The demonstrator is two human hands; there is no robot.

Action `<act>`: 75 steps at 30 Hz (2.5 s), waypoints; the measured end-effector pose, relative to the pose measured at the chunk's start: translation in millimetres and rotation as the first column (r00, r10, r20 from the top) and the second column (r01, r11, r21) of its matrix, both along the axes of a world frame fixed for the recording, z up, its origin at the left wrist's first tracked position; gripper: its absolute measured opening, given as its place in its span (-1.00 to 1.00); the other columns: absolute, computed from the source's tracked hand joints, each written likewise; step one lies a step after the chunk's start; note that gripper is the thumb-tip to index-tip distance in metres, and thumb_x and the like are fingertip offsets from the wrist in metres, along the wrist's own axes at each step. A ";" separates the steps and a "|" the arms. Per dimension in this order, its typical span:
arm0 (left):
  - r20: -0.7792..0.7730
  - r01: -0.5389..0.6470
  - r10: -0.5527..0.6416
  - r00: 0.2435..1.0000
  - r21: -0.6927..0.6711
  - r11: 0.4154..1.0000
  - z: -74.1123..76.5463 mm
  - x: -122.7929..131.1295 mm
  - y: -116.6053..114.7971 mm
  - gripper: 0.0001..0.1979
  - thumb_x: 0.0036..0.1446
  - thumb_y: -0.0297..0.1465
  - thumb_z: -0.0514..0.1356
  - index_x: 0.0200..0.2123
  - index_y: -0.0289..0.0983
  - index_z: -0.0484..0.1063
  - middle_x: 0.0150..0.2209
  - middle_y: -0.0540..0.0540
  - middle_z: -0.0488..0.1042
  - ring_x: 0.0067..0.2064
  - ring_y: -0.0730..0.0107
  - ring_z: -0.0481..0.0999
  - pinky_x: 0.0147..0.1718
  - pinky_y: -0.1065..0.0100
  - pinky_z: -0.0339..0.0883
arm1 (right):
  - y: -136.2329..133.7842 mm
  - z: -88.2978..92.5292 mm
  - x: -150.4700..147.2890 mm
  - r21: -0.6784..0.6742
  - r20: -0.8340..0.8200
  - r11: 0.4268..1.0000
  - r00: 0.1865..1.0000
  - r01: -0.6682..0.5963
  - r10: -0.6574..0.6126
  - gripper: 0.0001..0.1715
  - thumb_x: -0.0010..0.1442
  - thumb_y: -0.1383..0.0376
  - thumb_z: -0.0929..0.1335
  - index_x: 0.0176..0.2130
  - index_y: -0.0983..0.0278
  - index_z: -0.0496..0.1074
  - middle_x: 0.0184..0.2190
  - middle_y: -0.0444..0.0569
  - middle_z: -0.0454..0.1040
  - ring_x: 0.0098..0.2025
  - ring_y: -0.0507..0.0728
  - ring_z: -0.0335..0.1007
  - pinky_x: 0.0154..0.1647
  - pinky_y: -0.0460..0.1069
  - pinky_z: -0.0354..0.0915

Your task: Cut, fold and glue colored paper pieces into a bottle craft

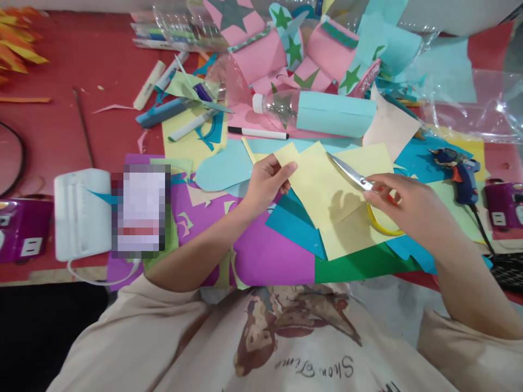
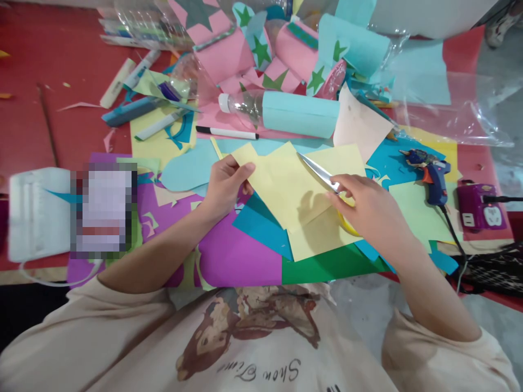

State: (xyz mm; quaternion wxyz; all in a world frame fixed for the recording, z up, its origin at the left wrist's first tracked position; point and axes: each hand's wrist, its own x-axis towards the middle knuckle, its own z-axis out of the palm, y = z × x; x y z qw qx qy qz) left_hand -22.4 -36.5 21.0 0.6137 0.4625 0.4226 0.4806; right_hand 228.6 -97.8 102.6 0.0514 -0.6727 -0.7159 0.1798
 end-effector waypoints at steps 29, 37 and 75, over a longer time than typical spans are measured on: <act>-0.243 0.219 -0.186 0.952 0.116 0.969 1.0 -1.3 -2.3 -0.60 0.07 -0.08 0.26 -0.50 -0.23 0.20 -0.65 0.12 0.24 -0.64 0.57 0.33 -0.67 0.52 0.16 | 51.6 -63.8 -81.7 -0.209 -0.874 0.955 0.478 -0.213 -0.085 -0.52 0.15 -0.06 0.37 -0.48 0.26 0.28 -0.60 -0.23 0.22 -0.58 -0.08 0.14 -0.58 -0.12 0.06; -0.154 0.280 -0.263 0.953 0.105 0.954 -0.5 -1.2 -3.0 -0.57 0.04 -0.03 0.28 -0.46 -0.25 0.25 -0.59 0.11 0.25 -0.63 0.60 0.33 -0.67 0.52 0.21 | 51.0 -63.9 -83.2 -0.191 -0.952 0.932 0.289 -0.307 -0.100 -0.64 0.12 0.03 0.42 -0.36 0.29 0.42 -0.56 -0.22 0.31 -0.61 -0.11 0.13 -0.66 -0.14 0.06; 0.163 -0.061 0.056 0.985 0.024 0.998 0.5 -7.5 4.8 -0.54 -0.12 -0.07 0.32 -0.62 -0.22 0.14 -0.72 0.12 0.22 -0.71 0.60 0.21 -0.74 0.49 0.10 | 55.5 -64.6 -69.7 -0.269 -0.924 0.963 0.274 0.036 -0.268 -0.62 0.16 0.15 0.36 -0.59 0.27 0.34 -0.66 -0.19 0.29 -0.60 -0.07 0.20 -0.58 -0.11 0.14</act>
